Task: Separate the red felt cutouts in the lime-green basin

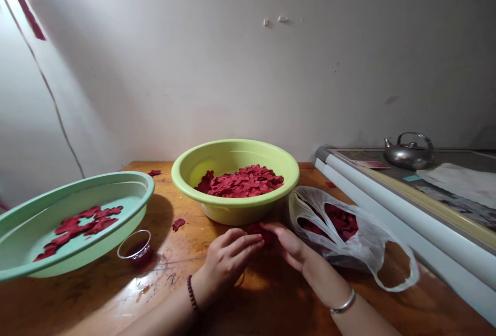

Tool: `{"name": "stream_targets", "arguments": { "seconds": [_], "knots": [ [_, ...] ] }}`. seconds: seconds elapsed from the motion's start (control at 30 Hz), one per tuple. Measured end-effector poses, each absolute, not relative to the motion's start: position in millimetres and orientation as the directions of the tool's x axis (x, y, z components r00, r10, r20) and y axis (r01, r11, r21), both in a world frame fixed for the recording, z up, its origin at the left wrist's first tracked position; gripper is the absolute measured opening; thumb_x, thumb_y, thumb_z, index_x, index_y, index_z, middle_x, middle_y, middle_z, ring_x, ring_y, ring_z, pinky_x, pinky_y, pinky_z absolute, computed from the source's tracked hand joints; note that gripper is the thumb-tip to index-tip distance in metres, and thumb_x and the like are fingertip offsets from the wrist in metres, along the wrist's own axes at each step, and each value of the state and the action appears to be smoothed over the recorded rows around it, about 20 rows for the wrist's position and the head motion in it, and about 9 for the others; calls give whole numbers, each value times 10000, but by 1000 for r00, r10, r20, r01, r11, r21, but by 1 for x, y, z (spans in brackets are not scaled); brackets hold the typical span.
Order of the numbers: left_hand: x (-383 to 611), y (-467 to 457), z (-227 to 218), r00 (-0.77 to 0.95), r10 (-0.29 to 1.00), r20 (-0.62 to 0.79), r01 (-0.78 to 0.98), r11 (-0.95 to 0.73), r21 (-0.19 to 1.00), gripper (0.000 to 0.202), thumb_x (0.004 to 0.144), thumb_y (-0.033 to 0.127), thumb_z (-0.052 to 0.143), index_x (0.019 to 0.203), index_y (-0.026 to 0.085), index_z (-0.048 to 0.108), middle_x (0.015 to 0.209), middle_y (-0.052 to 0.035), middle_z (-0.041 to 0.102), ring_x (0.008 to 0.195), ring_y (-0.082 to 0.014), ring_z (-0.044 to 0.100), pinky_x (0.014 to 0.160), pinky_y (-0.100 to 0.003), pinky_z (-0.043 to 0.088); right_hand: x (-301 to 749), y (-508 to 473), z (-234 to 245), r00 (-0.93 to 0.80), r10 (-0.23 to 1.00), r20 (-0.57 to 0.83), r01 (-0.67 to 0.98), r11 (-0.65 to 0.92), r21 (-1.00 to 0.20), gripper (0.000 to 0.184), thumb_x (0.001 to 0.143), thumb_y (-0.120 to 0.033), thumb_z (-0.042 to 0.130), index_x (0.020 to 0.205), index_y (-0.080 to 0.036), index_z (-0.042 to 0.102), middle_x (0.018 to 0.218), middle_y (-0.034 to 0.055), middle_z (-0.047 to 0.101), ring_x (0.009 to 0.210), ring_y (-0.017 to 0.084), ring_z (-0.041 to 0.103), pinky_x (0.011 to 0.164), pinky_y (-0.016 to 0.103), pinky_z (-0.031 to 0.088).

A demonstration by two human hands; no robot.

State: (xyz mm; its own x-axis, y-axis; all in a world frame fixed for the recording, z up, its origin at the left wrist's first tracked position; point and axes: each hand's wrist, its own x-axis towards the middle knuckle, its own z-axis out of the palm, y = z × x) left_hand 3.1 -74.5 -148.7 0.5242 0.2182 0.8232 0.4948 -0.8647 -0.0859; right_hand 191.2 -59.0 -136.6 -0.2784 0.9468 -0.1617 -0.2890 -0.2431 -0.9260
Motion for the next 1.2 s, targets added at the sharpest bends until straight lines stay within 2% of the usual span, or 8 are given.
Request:
{"name": "stream_targets", "arguments": {
  "seconds": [0.2,0.33,0.5,0.67,0.77,1.0,1.1,1.2],
  "knots": [
    [6,-72,-144,513,310,800,589,-806,-66,290,907,160,529,1183,148,615,1104,-83,733,972,-191,660,886,-342,558,189,-59,-138,-359,911,-202,-266,-308,-913,311,616,-436,764,759,-170,691,786,54,716,766,202,638,744,358,493],
    [8,-71,-144,489,405,773,614,-789,24,283,891,155,526,1159,139,618,1092,-90,732,970,-207,671,887,-367,566,189,-61,-137,-312,942,-126,-226,-202,-953,348,627,-488,777,707,-167,668,699,10,673,642,137,574,631,277,448],
    [10,-68,-154,355,529,771,604,-759,243,238,892,167,547,1103,168,657,1001,-83,748,910,-208,688,804,-337,595,187,-62,-133,-316,947,-60,-116,-101,-988,484,648,-634,729,682,-160,640,622,-3,623,583,127,545,550,254,383],
    [10,-65,-160,196,674,712,473,-701,534,269,860,173,606,1118,191,678,942,-73,754,810,-175,708,743,-277,597,187,-62,-132,-378,925,36,-81,6,-997,515,709,-665,668,636,-161,590,581,-17,569,547,104,488,536,244,351],
    [10,-66,-158,156,721,675,407,-670,621,238,826,169,642,1052,198,710,903,-65,761,760,-170,710,709,-266,596,188,-62,-130,-385,922,43,-67,19,-998,515,720,-672,652,651,-164,597,587,-17,572,545,101,478,532,239,339],
    [11,-69,-152,112,671,733,445,-693,567,62,794,162,667,802,187,723,696,-27,720,587,-134,646,565,-215,530,187,-62,-131,-342,938,60,-46,47,-998,507,717,-659,665,636,-162,617,562,-16,557,536,103,450,528,245,314],
    [10,-69,-149,112,654,748,504,-686,524,158,797,156,654,640,167,642,591,-6,644,531,-118,591,505,-188,467,187,-62,-131,-334,939,77,-43,66,-997,498,722,-645,671,637,-155,637,557,-15,554,537,102,441,536,247,316],
    [10,-70,-146,124,594,795,511,-725,461,231,808,132,637,590,166,567,561,7,601,514,-104,545,485,-174,426,188,-61,-130,-337,939,68,-46,55,-997,485,719,-632,681,649,-153,656,584,-7,582,559,106,463,558,246,338]
  ]
}}
